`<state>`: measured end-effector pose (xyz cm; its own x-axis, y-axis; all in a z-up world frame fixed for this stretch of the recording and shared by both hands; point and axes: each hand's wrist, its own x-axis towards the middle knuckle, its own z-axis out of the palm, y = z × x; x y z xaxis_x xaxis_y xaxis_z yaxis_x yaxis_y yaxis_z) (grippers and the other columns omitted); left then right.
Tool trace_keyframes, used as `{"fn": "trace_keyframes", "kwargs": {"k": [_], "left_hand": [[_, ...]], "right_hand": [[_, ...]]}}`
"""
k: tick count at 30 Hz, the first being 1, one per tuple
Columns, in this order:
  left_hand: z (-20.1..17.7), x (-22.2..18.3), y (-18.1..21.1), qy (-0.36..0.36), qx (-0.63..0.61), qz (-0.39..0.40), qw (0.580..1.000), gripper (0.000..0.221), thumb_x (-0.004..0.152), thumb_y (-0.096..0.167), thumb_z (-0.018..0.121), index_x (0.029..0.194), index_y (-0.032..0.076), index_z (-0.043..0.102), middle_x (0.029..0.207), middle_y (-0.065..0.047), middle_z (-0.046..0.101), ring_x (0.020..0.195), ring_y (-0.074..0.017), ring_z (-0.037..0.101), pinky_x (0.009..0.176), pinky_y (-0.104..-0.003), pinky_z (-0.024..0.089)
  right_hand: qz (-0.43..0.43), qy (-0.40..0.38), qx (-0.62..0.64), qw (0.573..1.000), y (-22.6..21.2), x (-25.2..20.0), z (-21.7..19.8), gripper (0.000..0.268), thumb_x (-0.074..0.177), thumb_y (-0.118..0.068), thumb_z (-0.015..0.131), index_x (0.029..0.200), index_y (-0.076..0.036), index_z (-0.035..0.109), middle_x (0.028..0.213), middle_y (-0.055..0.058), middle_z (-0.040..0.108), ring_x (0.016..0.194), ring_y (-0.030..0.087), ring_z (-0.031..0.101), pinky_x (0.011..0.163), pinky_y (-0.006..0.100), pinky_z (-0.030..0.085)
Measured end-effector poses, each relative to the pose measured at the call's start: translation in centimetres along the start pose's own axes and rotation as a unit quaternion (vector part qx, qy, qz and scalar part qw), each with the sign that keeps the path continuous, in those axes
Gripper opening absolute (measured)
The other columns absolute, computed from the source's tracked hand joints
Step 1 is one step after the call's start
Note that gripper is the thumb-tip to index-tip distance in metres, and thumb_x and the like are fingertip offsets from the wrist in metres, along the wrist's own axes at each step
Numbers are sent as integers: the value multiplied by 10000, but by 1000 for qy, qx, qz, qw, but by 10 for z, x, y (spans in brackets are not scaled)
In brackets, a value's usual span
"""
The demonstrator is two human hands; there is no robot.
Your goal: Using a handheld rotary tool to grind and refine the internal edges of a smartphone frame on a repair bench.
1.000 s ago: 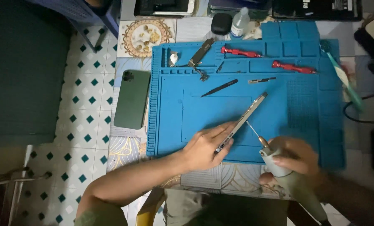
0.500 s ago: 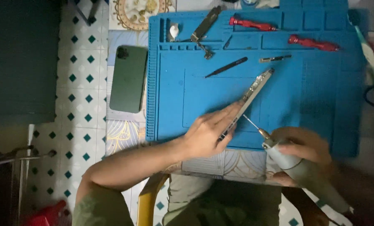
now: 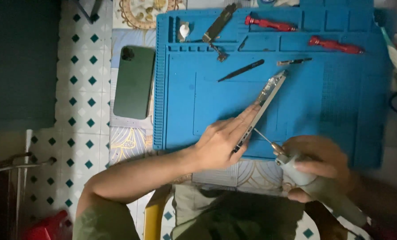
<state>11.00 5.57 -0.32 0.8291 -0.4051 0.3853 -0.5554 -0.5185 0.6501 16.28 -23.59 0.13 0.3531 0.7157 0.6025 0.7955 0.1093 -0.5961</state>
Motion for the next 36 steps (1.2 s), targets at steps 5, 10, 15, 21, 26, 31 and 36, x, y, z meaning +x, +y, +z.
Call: {"fn": "trace_keyframes", "kwargs": {"k": [5, 10, 15, 21, 26, 31, 36], "left_hand": [[-7, 5, 4, 11, -26, 21, 999, 615, 1071, 113, 447, 1619, -52, 225, 1647, -314, 382, 1411, -421, 631, 1054, -439, 622], [-17, 14, 14, 0, -67, -7, 998, 611, 1038, 127, 498, 1557, -108, 278, 1578, -364, 431, 1420, -455, 580, 1147, -450, 559], [-15, 12, 12, -6, -74, -20, 997, 626, 1039, 120, 487, 1578, -93, 252, 1633, -332, 362, 1512, -411, 484, 1208, -425, 517], [-8, 5, 4, 12, -77, -5, 997, 573, 1075, 112, 416, 1597, -60, 254, 1632, -308, 392, 1486, -440, 536, 1205, -476, 541], [-8, 6, 5, 18, -55, -8, 998, 568, 1075, 124, 436, 1590, -56, 278, 1613, -303, 427, 1473, -430, 544, 1146, -472, 570], [-8, 6, 8, 32, -28, -14, 999, 512, 1123, 171, 464, 1567, -56, 347, 1609, -268, 449, 1451, -365, 587, 1052, -433, 636], [-4, 2, 1, 18, -46, -7, 999, 581, 1047, 114, 450, 1584, -54, 304, 1606, -298, 440, 1469, -423, 552, 1137, -480, 582]], "right_hand": [[-10, 24, -37, 999, 1, 6, 2, 435, 884, -322, 740, 1215, -106, 561, 1117, 200, 697, 989, 315, 747, 875, 435, 673], [77, -30, -66, 994, -8, -8, -4, 576, 776, -236, 920, 1244, -86, 620, 1311, 198, 666, 1201, 289, 707, 1105, 415, 570], [78, -35, -41, 995, -4, -9, -2, 788, 717, -371, 970, 1333, -219, 502, 1219, 96, 713, 1061, 240, 763, 922, 425, 663], [86, -41, 26, 995, -16, 15, 0, 855, 696, -595, 955, 1360, -271, 526, 1286, 81, 729, 1255, 384, 685, 996, 514, 599], [72, -29, 12, 997, -15, 10, 0, 623, 843, -635, 753, 1267, -229, 546, 1194, 145, 707, 1153, 358, 702, 950, 514, 609], [65, 33, -34, 997, -12, -2, 4, 543, 895, -646, 644, 1197, -198, 590, 1167, 168, 722, 1091, 391, 736, 929, 495, 648], [89, 37, -11, 995, -13, -5, 3, 632, 749, -447, 875, 1251, -223, 562, 1223, 173, 700, 1168, 384, 712, 915, 458, 660]]}}
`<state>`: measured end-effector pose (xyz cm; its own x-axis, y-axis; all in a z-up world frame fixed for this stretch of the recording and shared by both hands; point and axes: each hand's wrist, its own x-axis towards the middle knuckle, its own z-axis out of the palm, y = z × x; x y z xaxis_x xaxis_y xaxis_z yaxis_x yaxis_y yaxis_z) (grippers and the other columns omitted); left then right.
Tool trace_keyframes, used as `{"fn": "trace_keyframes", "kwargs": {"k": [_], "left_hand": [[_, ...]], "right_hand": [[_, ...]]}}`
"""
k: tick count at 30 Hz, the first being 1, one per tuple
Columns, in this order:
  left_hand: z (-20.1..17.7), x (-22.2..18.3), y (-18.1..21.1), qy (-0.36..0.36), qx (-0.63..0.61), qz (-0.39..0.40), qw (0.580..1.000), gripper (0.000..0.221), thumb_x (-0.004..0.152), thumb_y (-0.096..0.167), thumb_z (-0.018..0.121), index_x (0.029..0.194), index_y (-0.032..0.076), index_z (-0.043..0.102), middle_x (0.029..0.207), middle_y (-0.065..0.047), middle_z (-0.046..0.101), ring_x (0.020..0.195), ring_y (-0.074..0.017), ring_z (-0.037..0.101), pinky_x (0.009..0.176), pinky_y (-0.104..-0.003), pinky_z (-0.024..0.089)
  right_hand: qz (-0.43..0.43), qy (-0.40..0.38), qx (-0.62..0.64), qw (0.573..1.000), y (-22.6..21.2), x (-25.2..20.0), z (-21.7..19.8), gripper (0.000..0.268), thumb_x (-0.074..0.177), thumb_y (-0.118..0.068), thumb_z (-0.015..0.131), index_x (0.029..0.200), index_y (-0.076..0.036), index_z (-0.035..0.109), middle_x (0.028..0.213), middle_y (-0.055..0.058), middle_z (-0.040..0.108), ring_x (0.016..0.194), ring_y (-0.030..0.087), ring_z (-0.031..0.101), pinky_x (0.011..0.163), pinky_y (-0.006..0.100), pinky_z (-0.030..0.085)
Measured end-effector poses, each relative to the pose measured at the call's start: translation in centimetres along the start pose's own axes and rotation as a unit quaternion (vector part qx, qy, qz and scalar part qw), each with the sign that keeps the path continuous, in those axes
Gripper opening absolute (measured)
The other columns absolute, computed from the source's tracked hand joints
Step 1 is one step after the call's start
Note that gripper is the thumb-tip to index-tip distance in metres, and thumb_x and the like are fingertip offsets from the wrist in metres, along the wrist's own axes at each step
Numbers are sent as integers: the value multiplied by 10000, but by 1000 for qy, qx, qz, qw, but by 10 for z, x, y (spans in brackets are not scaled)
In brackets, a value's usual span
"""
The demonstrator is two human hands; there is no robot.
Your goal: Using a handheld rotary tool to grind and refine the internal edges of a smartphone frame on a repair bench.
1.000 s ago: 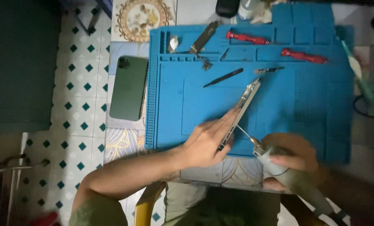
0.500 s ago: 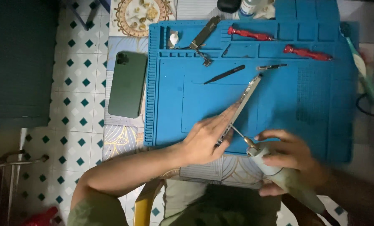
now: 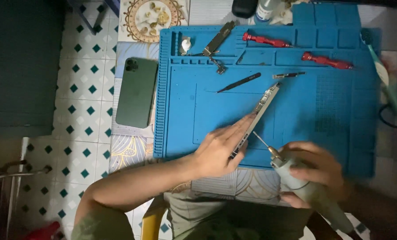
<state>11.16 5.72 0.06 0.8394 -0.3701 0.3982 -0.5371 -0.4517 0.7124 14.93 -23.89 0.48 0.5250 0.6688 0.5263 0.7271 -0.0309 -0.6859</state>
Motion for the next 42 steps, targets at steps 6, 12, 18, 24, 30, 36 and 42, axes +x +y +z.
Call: {"fn": "trace_keyframes", "kwargs": {"k": [6, 12, 18, 24, 30, 36, 42], "left_hand": [[0, 1, -1, 12, 0, 2, 1000, 546, 1057, 105, 451, 1564, -59, 336, 1582, -290, 472, 1459, -428, 561, 1169, -478, 564], [-6, 6, 9, 30, -28, -14, 999, 478, 1098, 116, 429, 1535, -70, 369, 1538, -295, 516, 1419, -441, 584, 1176, -484, 544], [-9, 11, 14, 49, -12, -7, 999, 471, 1134, 213, 428, 1492, -92, 424, 1503, -299, 545, 1387, -435, 613, 1141, -496, 570], [-2, 6, 6, 46, 5, 3, 999, 446, 1086, 82, 508, 1495, -78, 435, 1529, -270, 531, 1412, -409, 599, 1124, -498, 583], [0, 0, 2, 32, -2, -6, 999, 491, 1090, 116, 470, 1542, -56, 382, 1550, -276, 511, 1432, -414, 571, 1176, -504, 536], [2, -1, -3, 35, -9, 1, 999, 495, 1069, 81, 488, 1523, -89, 387, 1538, -296, 507, 1432, -444, 564, 1169, -529, 548], [-5, 5, 3, 7, -1, -17, 1000, 590, 1036, 152, 482, 1561, -66, 324, 1574, -288, 474, 1465, -435, 526, 1203, -520, 502]], "right_hand": [[-45, -20, -28, 998, -5, 17, -1, 635, 787, -461, 867, 1239, -185, 516, 1150, 202, 724, 1097, 398, 737, 862, 450, 671], [-100, 5, -44, 994, 13, 9, 7, 638, 832, -492, 800, 1293, -194, 476, 1137, 232, 697, 1043, 399, 727, 827, 444, 674], [-78, -9, -63, 995, 9, 8, 4, 657, 816, -431, 858, 1312, -217, 483, 1223, 157, 685, 1075, 325, 722, 885, 450, 656], [-35, -6, -54, 998, -9, 18, 4, 626, 791, -328, 912, 1262, -199, 520, 1200, 236, 697, 1075, 414, 731, 879, 470, 670], [-27, -9, -47, 998, -8, 15, 3, 619, 749, -311, 938, 1208, -208, 537, 1191, 193, 695, 1071, 371, 738, 822, 417, 659], [-42, -33, -49, 997, -6, 21, 0, 619, 779, -339, 917, 1224, -182, 517, 1160, 216, 705, 1032, 367, 732, 806, 421, 654], [-87, -19, -49, 995, 6, 15, 4, 647, 796, -399, 895, 1268, -209, 495, 1125, 155, 707, 972, 305, 740, 785, 388, 670]]}}
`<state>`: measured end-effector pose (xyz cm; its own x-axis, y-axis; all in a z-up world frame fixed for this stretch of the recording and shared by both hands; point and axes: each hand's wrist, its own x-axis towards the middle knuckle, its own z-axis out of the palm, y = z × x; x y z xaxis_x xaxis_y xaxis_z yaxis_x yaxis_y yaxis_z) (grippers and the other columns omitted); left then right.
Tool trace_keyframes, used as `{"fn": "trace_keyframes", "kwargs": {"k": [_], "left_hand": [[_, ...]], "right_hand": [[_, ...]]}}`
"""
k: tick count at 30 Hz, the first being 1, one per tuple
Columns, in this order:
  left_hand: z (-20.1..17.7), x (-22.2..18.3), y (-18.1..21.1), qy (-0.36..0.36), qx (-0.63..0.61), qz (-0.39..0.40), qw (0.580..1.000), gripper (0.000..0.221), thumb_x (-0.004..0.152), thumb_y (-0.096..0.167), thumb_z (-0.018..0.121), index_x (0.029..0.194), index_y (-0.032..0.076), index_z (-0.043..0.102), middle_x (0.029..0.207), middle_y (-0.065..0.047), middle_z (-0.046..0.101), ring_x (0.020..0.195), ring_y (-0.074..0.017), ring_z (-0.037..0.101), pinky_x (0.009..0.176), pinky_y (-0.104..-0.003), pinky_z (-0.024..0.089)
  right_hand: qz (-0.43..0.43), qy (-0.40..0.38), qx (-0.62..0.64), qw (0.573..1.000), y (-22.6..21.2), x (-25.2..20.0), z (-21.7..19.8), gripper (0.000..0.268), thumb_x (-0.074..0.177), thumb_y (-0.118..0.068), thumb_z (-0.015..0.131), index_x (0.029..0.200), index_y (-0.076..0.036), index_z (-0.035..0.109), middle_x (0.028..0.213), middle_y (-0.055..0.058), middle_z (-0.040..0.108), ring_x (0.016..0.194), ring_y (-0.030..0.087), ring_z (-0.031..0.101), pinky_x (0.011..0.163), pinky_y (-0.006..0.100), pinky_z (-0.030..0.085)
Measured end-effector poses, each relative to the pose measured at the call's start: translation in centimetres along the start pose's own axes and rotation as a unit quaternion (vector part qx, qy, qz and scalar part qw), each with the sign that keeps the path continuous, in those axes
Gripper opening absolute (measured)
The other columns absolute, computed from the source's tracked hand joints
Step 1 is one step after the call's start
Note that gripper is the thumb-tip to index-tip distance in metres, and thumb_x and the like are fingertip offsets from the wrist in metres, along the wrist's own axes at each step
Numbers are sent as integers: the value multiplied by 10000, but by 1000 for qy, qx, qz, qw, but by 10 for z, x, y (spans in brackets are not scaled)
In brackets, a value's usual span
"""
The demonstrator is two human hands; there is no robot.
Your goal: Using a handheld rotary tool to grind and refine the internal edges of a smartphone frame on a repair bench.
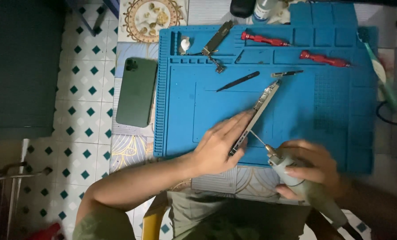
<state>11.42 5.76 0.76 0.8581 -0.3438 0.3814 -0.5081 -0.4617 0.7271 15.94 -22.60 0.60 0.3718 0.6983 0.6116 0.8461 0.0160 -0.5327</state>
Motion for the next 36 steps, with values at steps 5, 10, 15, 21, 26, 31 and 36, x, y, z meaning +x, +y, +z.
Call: {"fn": "trace_keyframes", "kwargs": {"k": [5, 10, 15, 21, 26, 31, 36], "left_hand": [[8, -11, -5, -7, -8, -13, 1000, 545, 1056, 134, 465, 1551, -65, 351, 1562, -295, 487, 1440, -454, 558, 1190, -530, 526], [4, -2, -2, 11, 8, 4, 1000, 461, 1128, 150, 467, 1523, -80, 407, 1556, -278, 511, 1427, -417, 613, 1122, -477, 618], [11, -12, -9, -17, 9, 18, 1000, 586, 1091, 146, 461, 1600, -78, 278, 1631, -303, 439, 1180, -401, 773, 950, -462, 651], [14, -15, -12, -21, 19, 14, 999, 600, 1135, 249, 403, 1621, -71, 254, 1658, -307, 421, 1044, -351, 774, 913, -433, 635], [12, -14, -9, -5, -1, 13, 1000, 570, 1172, 263, 375, 1618, -76, 270, 1663, -327, 412, 946, -352, 768, 850, -437, 632], [15, -15, -11, -5, -2, 17, 1000, 596, 1186, 332, 280, 1619, -77, 270, 1660, -336, 414, 955, -352, 782, 854, -436, 651], [10, -12, -8, -8, 27, 16, 999, 608, 1176, 334, 281, 1591, -108, 322, 1650, -337, 418, 888, -292, 753, 775, -381, 603]], "right_hand": [[45, -32, 23, 998, -11, -5, -6, 656, 731, -504, 919, 1193, -204, 564, 1146, 199, 709, 1068, 401, 728, 834, 463, 642], [10, -34, 50, 998, -5, 8, -8, 656, 807, -587, 828, 1202, -147, 543, 1021, 181, 725, 951, 350, 751, 817, 463, 678], [11, -101, 2, 995, 5, -19, -12, 619, 721, -643, 882, 1068, -205, 615, 1015, 202, 731, 971, 365, 740, 781, 461, 647], [4, -103, 17, 995, 1, -15, -12, 555, 780, -604, 823, 1122, -232, 594, 1048, 239, 707, 953, 385, 745, 814, 513, 653], [24, -137, 50, 989, -6, -3, -15, 539, 794, -589, 863, 1179, -301, 617, 1107, 184, 722, 1009, 337, 759, 847, 482, 660], [24, -89, 14, 996, -7, 17, -12, 385, 822, -531, 751, 979, -200, 630, 952, 260, 696, 869, 382, 744, 779, 525, 652], [7, -197, 80, 977, -6, 14, -18, 417, 862, -527, 830, 1087, -255, 608, 1105, 243, 726, 947, 357, 745, 768, 493, 645]]}}
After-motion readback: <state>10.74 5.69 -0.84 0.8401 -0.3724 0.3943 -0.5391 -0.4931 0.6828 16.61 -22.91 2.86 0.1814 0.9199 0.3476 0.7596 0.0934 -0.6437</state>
